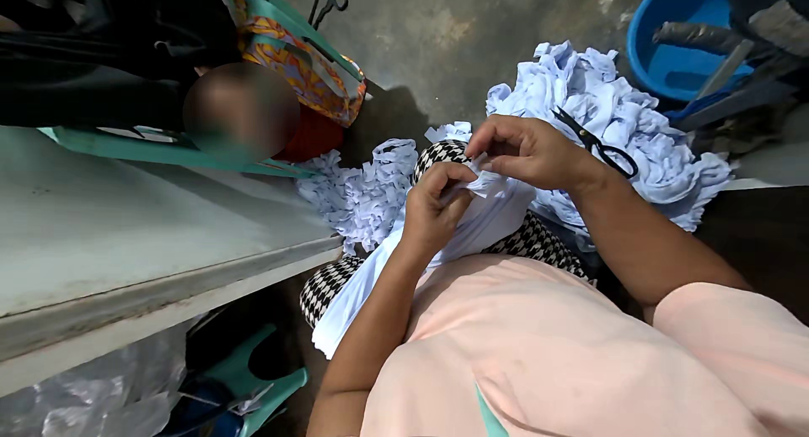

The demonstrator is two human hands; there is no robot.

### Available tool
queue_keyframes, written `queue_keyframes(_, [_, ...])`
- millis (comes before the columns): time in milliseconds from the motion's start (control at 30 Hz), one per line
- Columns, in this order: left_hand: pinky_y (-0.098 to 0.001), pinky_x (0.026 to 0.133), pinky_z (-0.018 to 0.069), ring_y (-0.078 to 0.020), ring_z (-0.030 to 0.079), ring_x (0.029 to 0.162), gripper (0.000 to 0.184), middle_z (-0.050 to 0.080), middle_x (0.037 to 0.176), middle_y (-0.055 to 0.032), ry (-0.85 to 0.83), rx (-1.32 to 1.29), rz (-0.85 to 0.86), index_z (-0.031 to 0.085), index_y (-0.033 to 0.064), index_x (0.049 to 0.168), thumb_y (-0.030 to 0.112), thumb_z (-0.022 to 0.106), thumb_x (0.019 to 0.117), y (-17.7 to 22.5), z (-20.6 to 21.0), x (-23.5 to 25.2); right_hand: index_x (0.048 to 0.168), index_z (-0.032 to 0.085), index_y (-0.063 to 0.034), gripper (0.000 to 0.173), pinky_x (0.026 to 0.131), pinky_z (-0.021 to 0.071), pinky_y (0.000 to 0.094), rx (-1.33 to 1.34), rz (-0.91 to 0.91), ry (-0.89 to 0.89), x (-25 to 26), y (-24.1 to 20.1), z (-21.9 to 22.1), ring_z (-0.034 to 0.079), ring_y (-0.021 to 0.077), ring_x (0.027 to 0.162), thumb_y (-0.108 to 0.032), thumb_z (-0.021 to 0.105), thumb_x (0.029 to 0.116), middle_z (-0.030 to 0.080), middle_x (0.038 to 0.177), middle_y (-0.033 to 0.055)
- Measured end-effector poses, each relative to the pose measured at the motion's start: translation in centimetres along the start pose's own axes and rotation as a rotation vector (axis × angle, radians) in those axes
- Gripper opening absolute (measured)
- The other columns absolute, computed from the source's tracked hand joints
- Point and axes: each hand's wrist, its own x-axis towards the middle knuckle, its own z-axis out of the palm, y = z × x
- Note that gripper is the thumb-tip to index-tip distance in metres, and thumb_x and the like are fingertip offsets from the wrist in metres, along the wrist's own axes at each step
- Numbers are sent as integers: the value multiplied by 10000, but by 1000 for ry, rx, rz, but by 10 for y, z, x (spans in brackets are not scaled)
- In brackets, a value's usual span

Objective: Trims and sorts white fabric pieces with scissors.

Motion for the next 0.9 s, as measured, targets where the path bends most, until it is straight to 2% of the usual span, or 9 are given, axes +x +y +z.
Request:
queue_keyframes(167, [-273, 792, 577, -95, 652, 858, 182, 665, 971, -58, 86, 40, -28, 626, -8, 1059, 9, 713, 900, 4, 3, 4, 1149, 620, 43, 260, 785, 571, 215, -58, -37, 9, 1, -12, 4, 642, 47, 853, 50, 563, 895, 667, 974, 49])
queue_keyframes(300, [-330, 974, 532, -147, 638, 1092, 417, 645, 1197, -125, 9, 195, -25, 563, -38, 1281, 150, 704, 936, 5, -9, 14, 1150, 625, 40, 244, 795, 570, 205, -90, -71, -24, 8, -25, 2, 643, 35, 867, 32, 543, 920, 673, 993, 49])
queue_keyframes(333, [-316, 960, 548, -120, 658, 1064, 379, 675, 1165, -103, -42, 192, -54, 581, -32, 1274, 153, 680, 959, 8, -13, 16, 1157, 620, 37, 228, 793, 578, 217, -42, -76, -34, 10, -26, -1, 651, 42, 869, 19, 534, 947, 677, 987, 39])
queue_keyframes(400, [-263, 832, 578, -63, 672, 895, 197, 707, 1005, -36, -125, 132, -117, 666, -1, 1148, 107, 640, 985, 13, -21, 17, 1148, 614, 1, 215, 731, 599, 275, 92, -36, -15, 13, -22, -7, 671, 75, 807, -26, 499, 969, 690, 915, 11])
queue_keyframes(467, [-246, 770, 581, -55, 661, 826, 134, 691, 952, -19, -174, 50, -140, 661, 8, 1106, 63, 618, 992, 15, -29, 15, 1116, 624, -24, 193, 732, 610, 334, 49, 142, 47, 11, -8, -19, 679, 118, 792, -79, 490, 987, 682, 911, 30])
queue_keyframes(600, [-237, 829, 570, -29, 645, 905, 137, 674, 1028, 45, -195, -196, -96, 661, 59, 1109, 50, 608, 983, 13, -43, 9, 1237, 655, 8, 408, 969, 500, 571, -349, 648, -51, -2, 27, -26, 658, 332, 1059, -344, 599, 1037, 681, 1141, 205])
queue_keyframes(667, [-222, 833, 564, -11, 647, 923, 128, 688, 1046, 75, -218, -264, -71, 682, 102, 1105, 90, 632, 988, 13, -46, 7, 1234, 652, 38, 481, 1017, 446, 618, -367, 713, -108, -9, 42, -22, 603, 399, 1159, -387, 637, 1010, 638, 1217, 256])
queue_keyframes(767, [-200, 787, 564, -6, 642, 877, 110, 690, 1023, 69, -263, -282, -76, 696, 117, 1083, 115, 654, 981, 12, -46, 5, 1093, 653, 37, 400, 911, 490, 568, -327, 592, -33, -16, 51, -13, 605, 352, 1046, -276, 788, 884, 624, 1104, 225])
queue_keyframes(900, [-224, 781, 570, -34, 640, 873, 123, 680, 1031, 21, -307, -198, -87, 693, 56, 1081, 86, 645, 972, 8, -42, 6, 1025, 627, -4, 294, 775, 550, 407, -183, 423, 110, -17, 40, -5, 650, 179, 831, -96, 805, 810, 667, 905, 112])
